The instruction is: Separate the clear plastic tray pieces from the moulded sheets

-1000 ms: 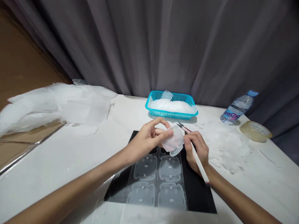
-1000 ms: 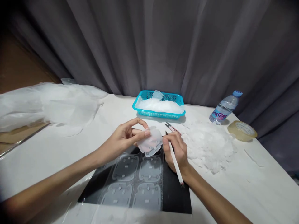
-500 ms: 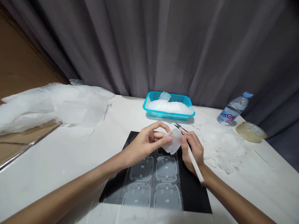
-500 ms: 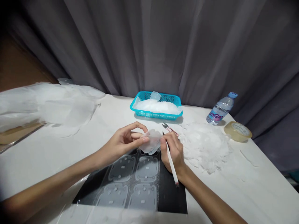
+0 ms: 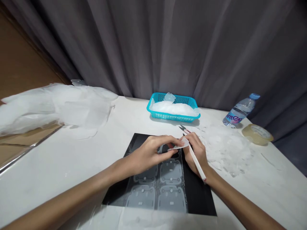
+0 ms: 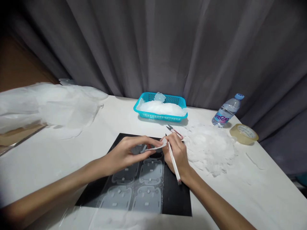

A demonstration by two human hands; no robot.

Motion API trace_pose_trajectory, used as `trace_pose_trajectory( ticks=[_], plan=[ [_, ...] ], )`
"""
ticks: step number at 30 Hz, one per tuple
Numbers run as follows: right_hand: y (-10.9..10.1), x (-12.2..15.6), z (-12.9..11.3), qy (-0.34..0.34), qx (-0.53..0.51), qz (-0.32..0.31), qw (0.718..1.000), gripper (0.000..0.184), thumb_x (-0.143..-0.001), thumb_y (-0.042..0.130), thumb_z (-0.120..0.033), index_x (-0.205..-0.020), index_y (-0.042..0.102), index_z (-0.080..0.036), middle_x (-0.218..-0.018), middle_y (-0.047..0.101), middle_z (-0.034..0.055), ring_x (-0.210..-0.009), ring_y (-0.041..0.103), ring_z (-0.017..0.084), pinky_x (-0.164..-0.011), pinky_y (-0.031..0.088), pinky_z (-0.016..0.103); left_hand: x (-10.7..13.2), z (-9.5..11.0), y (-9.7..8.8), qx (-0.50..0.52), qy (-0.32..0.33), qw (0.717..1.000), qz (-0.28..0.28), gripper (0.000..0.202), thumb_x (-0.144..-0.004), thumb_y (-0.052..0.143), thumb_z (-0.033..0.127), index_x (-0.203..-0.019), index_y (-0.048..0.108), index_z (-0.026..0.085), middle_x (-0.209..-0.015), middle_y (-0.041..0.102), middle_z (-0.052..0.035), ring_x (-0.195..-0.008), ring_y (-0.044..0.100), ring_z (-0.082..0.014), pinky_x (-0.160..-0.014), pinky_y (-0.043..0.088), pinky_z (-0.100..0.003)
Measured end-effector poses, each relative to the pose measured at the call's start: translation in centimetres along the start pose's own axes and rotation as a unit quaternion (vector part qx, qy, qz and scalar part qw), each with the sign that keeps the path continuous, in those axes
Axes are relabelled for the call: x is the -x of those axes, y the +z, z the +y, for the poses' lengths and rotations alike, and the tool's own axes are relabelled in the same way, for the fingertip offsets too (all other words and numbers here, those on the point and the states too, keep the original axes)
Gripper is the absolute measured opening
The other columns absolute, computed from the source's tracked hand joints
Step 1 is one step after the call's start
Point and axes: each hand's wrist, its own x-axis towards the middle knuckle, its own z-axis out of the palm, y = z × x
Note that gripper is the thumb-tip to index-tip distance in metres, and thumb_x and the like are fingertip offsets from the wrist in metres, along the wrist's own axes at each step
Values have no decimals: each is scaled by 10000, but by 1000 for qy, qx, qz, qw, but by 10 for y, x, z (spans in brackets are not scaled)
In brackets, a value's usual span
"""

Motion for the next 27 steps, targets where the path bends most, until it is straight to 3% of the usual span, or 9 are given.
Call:
trace_pose_trajectory(
  ticks=[6, 10, 12, 15, 17, 20, 23, 25, 27],
  plan=[
    [0, -2, -4, -12, 11, 9, 1000, 172, -1052, 488, -153, -983, 627, -227, -919, 635, 27, -903, 635, 200, -853, 491, 345, 3, -5, -3, -21, 14, 1000, -7, 239, -1012, 633, 169, -1233, 721, 197, -1135, 770, -37, -968, 703, -140, -902, 536, -243],
    [2, -5, -5, -11, 41, 7, 999, 165, -1049, 492, -153, -991, 630, -221, -924, 647, 36, -893, 648, 205, -841, 508, 347, 0, -7, -4, -27, -23, 999, 1, 228, -1009, 635, 224, -1208, 742, 204, -1137, 777, -58, -1000, 711, -179, -923, 546, -294],
    [3, -6, -5, -1, 64, 15, 998, 151, -1050, 495, -169, -1004, 632, -215, -937, 648, 49, -920, 659, 218, -841, 518, 354, -2, -13, -5, 0, -76, 996, 35, 196, -988, 673, 296, -1122, 765, 186, -1086, 786, -72, -994, 720, -204, -914, 559, -316],
    [6, -7, -4, 19, 80, 30, 996, 134, -1053, 508, -188, -1037, 639, -211, -967, 655, 61, -955, 674, 227, -845, 531, 358, -6, -29, -11, 93, -164, 972, 140, 317, -886, 786, 424, -1023, 758, 140, -943, 793, -88, -871, 745, -224, -812, 600, -331],
    [7, -8, -5, 18, 75, 32, 997, 147, -1057, 501, -182, -1069, 645, -211, -981, 662, 63, -961, 680, 222, -855, 537, 358, -11, -39, -24, 100, -169, 960, 197, 426, -868, 783, 503, -1053, 735, 122, -883, 785, -88, -785, 741, -215, -744, 609, -331],
    [8, -8, -6, 2, 72, 31, 997, 171, -1057, 489, -159, -1091, 648, -212, -970, 667, 57, -954, 682, 214, -862, 539, 353, -31, -50, -55, 66, -136, 946, 287, 509, -866, 753, 586, -1087, 698, 131, -902, 778, -78, -818, 736, -207, -826, 611, -354],
    [9, -9, -6, -4, 79, 33, 996, 179, -1054, 487, -150, -1086, 653, -209, -974, 673, 60, -966, 687, 214, -856, 541, 345, -70, -55, -86, 15, -86, 937, 337, 577, -905, 664, 648, -1199, 663, 152, -1017, 777, -84, -967, 731, -237, -955, 577, -382],
    [9, -9, -6, -7, 81, 36, 996, 183, -1053, 488, -145, -1081, 659, -203, -984, 679, 64, -966, 689, 215, -850, 543, 342, -97, -58, -94, -23, -68, 946, 317, 574, -895, 681, 631, -1198, 670, 144, -1086, 776, -114, -1061, 719, -277, -1015, 545, -412],
    [10, -9, -6, -14, 80, 36, 996, 195, -1050, 490, -138, -1083, 671, -203, -977, 684, 63, -950, 688, 213, -847, 545, 342, -113, -61, -92, -55, -67, 960, 268, 530, -876, 723, 586, -1136, 695, 125, -1142, 772, -152, -1144, 704, -317, -1060, 517, -441]
  ],
)
